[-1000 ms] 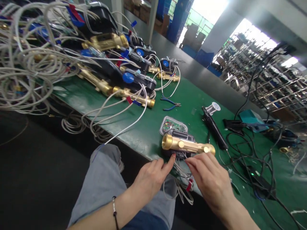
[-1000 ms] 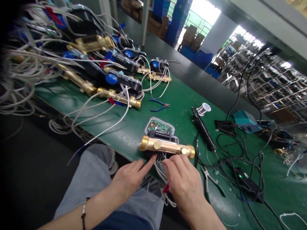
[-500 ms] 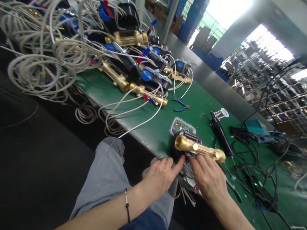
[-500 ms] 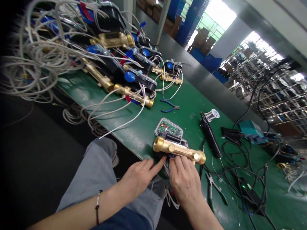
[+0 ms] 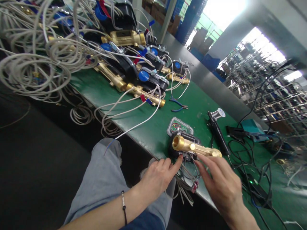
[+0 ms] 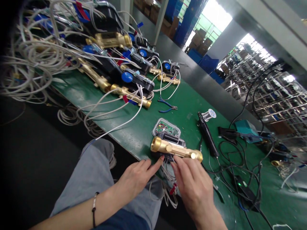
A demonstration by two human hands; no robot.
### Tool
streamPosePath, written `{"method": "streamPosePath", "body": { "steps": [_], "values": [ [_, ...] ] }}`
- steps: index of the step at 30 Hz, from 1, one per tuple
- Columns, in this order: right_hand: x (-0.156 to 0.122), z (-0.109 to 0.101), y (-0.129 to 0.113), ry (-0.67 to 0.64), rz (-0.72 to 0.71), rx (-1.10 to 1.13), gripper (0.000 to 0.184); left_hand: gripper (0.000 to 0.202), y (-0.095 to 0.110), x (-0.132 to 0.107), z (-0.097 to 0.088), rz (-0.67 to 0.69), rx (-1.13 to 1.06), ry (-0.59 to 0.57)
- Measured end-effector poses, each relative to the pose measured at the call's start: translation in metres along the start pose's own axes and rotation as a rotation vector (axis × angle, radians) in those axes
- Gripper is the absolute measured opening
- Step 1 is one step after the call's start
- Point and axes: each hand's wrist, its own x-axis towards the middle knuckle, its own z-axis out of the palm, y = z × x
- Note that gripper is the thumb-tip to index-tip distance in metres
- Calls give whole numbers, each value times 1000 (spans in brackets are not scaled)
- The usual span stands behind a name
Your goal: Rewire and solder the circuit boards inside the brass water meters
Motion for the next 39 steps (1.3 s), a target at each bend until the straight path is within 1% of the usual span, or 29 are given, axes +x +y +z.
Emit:
{"method": "streamPosePath", "body": {
  "steps": [2, 3, 5, 6, 8, 10, 11, 14, 17, 20, 23, 29, 31, 32, 34, 36, 38, 39],
  "values": [
    [4, -12, 19, 108, 199, 40, 15, 63, -1, 0, 0, 13, 9, 1],
    [6, -15, 33, 143, 304, 72, 14, 64, -1, 0, 0, 18, 16, 2],
    [9, -9, 63, 157, 497, 191, 15, 67, -2, -1, 3, 20, 36, 10],
    [10, -1, 79, 139, 577, 272, 19, 69, -2, -1, 5, 21, 48, 20],
    [10, 23, 107, 29, 656, 424, 25, 71, -4, -2, 11, 24, 80, 62],
    [10, 54, 125, -46, 650, 477, 28, 71, -6, -2, 17, 32, 111, 121],
    [10, 69, 131, -75, 641, 496, 28, 71, -7, -3, 20, 36, 119, 149],
    [11, 111, 136, -116, 644, 522, 26, 70, -10, -3, 25, 61, 121, 190],
    [12, 139, 133, -112, 701, 520, 23, 67, -11, -4, 23, 73, 131, 203],
    [13, 154, 130, -103, 779, 500, 24, 62, -10, -3, 19, 67, 149, 208],
    [15, 159, 128, -109, 832, 486, 27, 59, -9, -2, 16, 71, 156, 190],
    [21, 158, 125, -95, 862, 486, 28, 58, -9, -1, 13, 72, 153, 141],
    [22, 152, 126, -70, 866, 499, 27, 60, -8, -1, 13, 64, 154, 133],
    [22, 145, 126, -50, 869, 507, 27, 61, -8, -1, 13, 59, 154, 128],
    [20, 123, 125, 15, 883, 513, 28, 62, -8, -1, 12, 56, 150, 127],
    [15, 89, 117, 105, 907, 492, 32, 63, -7, 0, 11, 53, 139, 120],
    [7, 51, 99, 197, 916, 436, 34, 63, -6, 1, 8, 49, 120, 93],
    [3, 33, 87, 241, 896, 396, 30, 64, -5, 1, 7, 44, 110, 73]
  ]
}}
